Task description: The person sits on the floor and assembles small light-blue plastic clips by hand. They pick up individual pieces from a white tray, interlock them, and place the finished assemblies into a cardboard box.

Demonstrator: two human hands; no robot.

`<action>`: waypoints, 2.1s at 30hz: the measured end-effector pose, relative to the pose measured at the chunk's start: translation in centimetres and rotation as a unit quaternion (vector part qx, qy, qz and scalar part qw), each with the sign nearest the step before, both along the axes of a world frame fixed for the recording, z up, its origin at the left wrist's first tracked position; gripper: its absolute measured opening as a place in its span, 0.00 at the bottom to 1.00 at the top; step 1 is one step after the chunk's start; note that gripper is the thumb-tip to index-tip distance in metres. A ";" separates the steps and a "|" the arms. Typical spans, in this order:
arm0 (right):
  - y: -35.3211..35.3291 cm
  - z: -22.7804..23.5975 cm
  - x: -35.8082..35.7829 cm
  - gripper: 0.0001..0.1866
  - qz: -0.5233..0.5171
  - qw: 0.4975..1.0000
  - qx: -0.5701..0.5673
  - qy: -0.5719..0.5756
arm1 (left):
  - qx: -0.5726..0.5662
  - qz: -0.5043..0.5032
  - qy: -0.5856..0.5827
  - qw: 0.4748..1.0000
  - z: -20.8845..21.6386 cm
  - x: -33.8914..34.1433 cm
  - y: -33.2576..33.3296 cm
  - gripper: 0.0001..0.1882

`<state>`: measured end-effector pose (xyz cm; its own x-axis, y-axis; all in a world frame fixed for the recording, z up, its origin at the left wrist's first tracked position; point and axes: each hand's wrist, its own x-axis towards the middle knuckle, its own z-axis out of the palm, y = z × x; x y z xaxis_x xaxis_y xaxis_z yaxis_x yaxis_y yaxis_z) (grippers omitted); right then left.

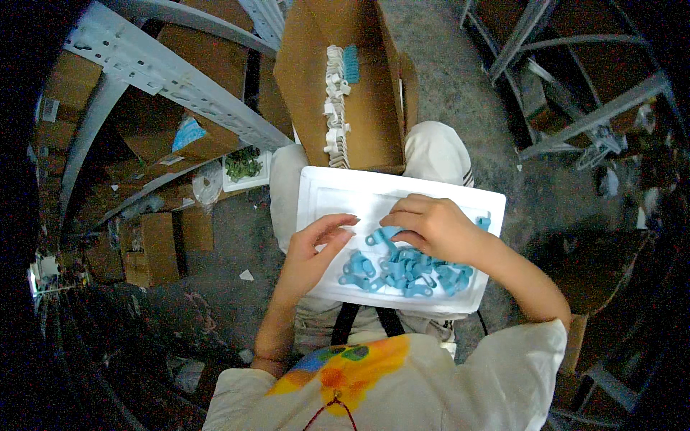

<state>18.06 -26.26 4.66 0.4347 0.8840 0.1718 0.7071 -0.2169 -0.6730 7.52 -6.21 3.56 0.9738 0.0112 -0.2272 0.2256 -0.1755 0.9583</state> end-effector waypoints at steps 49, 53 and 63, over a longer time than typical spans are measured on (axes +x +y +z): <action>2.5 0.6 -0.3 0.06 -0.106 0.828 0.070 0.546 | -0.261 0.095 0.016 0.961 -0.6 0.9 -0.7 0.18; 2.3 0.7 -0.2 0.08 -0.069 0.698 0.051 0.711 | -0.255 0.098 0.021 0.962 -0.6 0.5 -0.7 0.18; 0.8 0.4 0.1 0.07 -0.094 0.721 0.163 0.667 | -0.287 0.111 0.014 0.951 -0.4 0.8 -0.6 0.17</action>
